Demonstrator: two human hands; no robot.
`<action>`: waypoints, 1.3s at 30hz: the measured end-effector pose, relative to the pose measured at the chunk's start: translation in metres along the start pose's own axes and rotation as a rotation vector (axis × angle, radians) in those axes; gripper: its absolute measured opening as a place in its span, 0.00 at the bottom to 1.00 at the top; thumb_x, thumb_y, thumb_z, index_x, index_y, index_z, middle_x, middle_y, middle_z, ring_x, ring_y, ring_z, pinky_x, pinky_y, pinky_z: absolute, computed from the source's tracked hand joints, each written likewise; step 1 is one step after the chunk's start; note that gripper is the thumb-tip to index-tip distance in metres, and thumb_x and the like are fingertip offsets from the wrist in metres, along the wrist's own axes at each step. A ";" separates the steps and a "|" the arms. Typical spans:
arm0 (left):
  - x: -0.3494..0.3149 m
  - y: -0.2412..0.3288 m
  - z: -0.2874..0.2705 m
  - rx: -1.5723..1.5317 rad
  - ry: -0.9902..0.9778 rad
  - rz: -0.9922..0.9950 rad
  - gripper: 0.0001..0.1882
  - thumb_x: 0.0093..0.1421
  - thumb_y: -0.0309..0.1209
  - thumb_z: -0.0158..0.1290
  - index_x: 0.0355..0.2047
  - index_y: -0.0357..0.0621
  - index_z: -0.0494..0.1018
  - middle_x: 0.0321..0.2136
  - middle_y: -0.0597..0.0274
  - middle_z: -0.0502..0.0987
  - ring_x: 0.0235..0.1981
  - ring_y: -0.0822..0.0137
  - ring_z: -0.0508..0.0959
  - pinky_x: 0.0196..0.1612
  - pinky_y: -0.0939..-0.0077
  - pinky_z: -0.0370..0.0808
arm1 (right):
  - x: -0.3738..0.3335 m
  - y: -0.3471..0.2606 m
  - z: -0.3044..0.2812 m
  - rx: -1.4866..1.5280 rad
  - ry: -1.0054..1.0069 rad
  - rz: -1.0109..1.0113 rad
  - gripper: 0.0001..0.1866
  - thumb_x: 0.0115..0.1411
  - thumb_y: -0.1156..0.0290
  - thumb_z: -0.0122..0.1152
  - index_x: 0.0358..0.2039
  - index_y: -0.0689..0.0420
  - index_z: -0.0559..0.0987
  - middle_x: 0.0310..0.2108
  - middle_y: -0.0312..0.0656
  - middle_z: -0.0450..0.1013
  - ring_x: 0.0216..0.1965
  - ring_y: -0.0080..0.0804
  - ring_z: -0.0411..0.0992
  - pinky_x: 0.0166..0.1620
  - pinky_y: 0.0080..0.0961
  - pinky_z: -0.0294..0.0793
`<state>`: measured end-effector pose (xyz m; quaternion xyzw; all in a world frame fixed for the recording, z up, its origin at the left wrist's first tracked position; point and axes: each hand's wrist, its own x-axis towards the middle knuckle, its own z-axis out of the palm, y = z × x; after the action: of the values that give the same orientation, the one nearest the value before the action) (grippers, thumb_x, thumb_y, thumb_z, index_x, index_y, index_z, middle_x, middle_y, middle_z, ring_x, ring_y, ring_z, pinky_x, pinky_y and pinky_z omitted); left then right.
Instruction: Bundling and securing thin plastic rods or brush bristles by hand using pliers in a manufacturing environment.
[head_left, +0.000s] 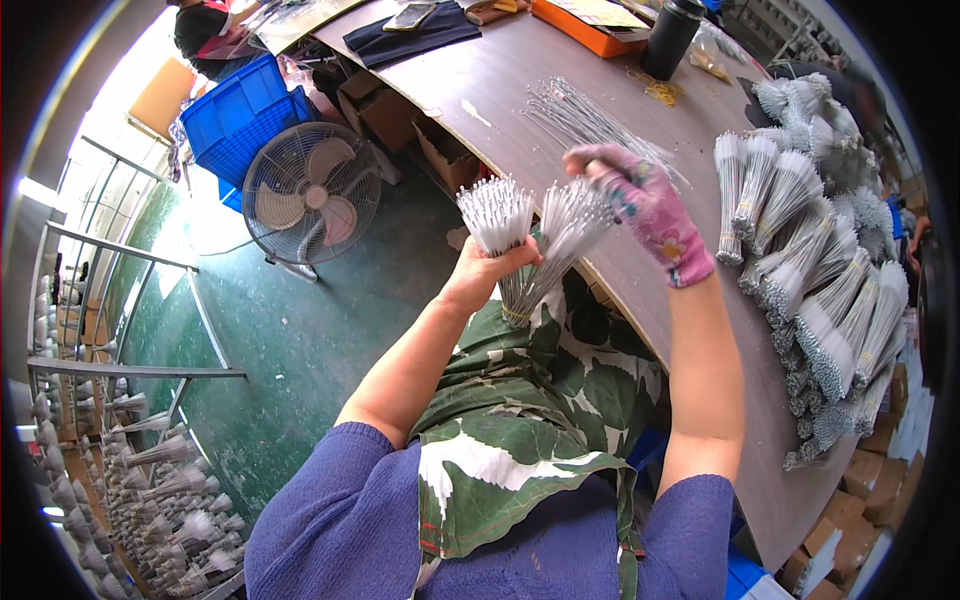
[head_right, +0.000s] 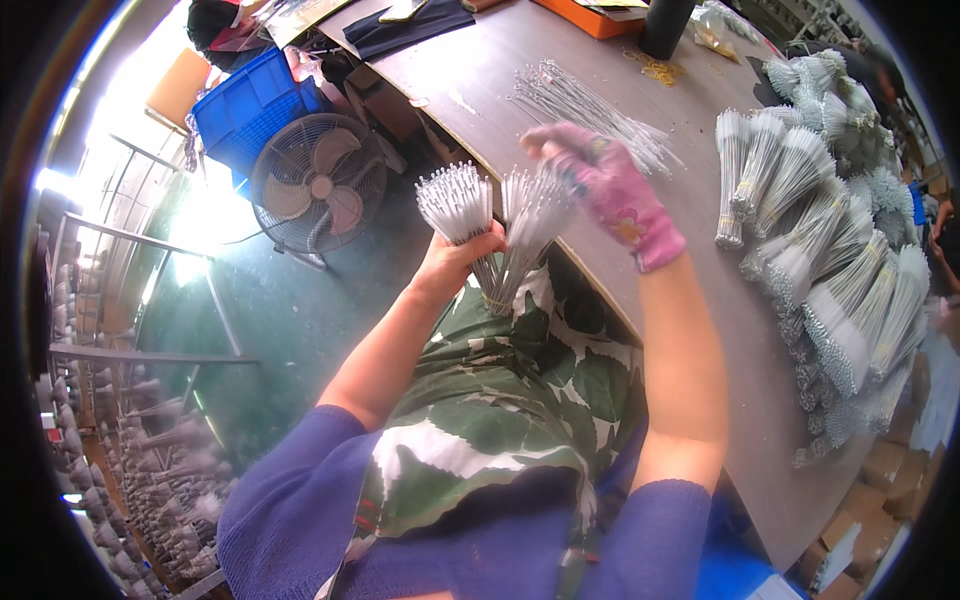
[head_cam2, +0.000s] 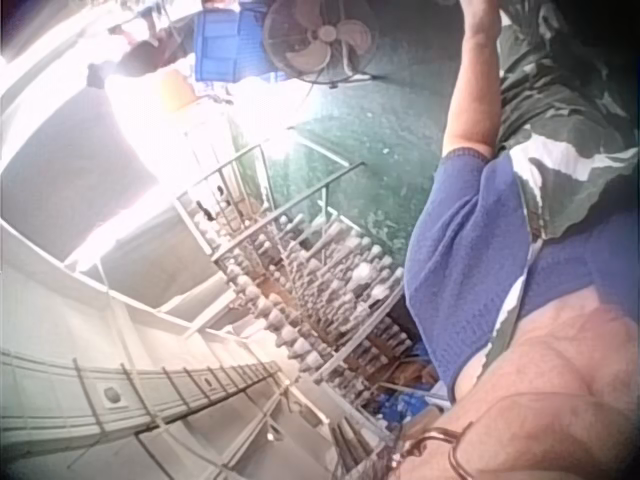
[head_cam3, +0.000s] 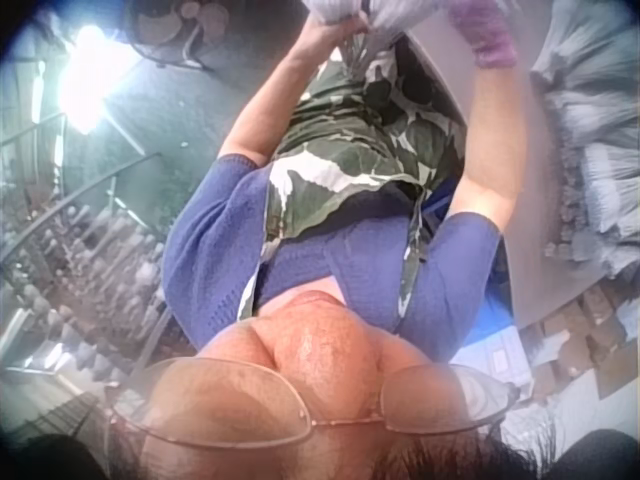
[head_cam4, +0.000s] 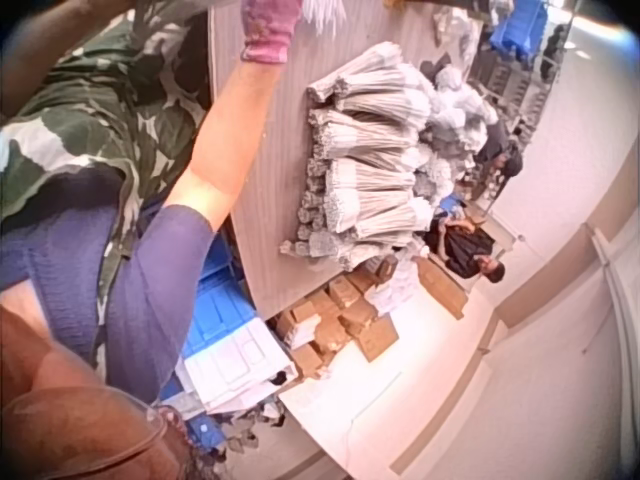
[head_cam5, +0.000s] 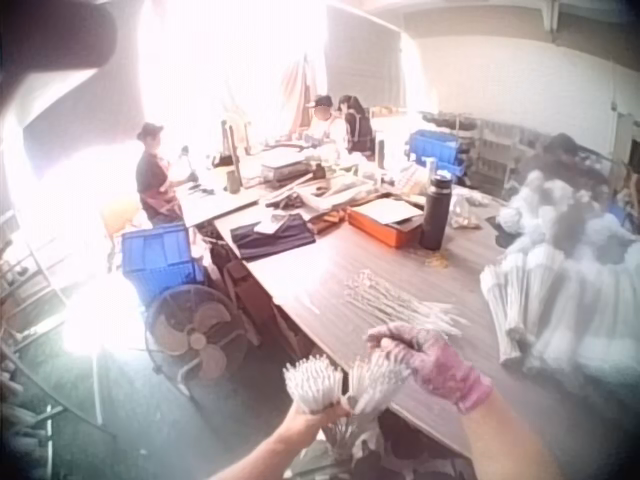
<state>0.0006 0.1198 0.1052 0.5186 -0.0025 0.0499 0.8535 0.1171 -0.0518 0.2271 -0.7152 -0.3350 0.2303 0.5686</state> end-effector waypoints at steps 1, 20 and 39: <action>0.000 -0.001 -0.001 0.005 0.018 0.004 0.05 0.55 0.26 0.57 0.31 0.41 0.73 0.27 0.67 0.75 0.32 0.73 0.75 0.41 0.76 0.71 | -0.002 0.002 0.004 -0.048 0.222 -0.242 0.12 0.60 0.72 0.55 0.44 0.60 0.76 0.38 0.40 0.75 0.39 0.23 0.71 0.43 0.20 0.71; -0.001 -0.012 -0.003 0.008 -0.036 -0.014 0.09 0.52 0.18 0.54 0.35 0.40 0.74 0.30 0.69 0.75 0.34 0.76 0.73 0.41 0.80 0.69 | -0.057 0.031 0.099 0.495 0.438 0.328 0.14 0.62 0.60 0.54 0.35 0.59 0.78 0.18 0.28 0.66 0.18 0.13 0.59 0.21 0.13 0.57; -0.004 -0.019 -0.014 -0.017 -0.023 -0.034 0.10 0.52 0.17 0.54 0.36 0.41 0.73 0.32 0.69 0.75 0.35 0.75 0.74 0.41 0.78 0.70 | -0.048 0.036 0.112 0.427 0.463 0.266 0.13 0.63 0.58 0.53 0.30 0.54 0.76 0.16 0.27 0.66 0.14 0.12 0.59 0.17 0.11 0.54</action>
<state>-0.0023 0.1231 0.0822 0.5121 -0.0040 0.0291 0.8584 0.0136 -0.0182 0.1618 -0.6505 -0.0451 0.1991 0.7315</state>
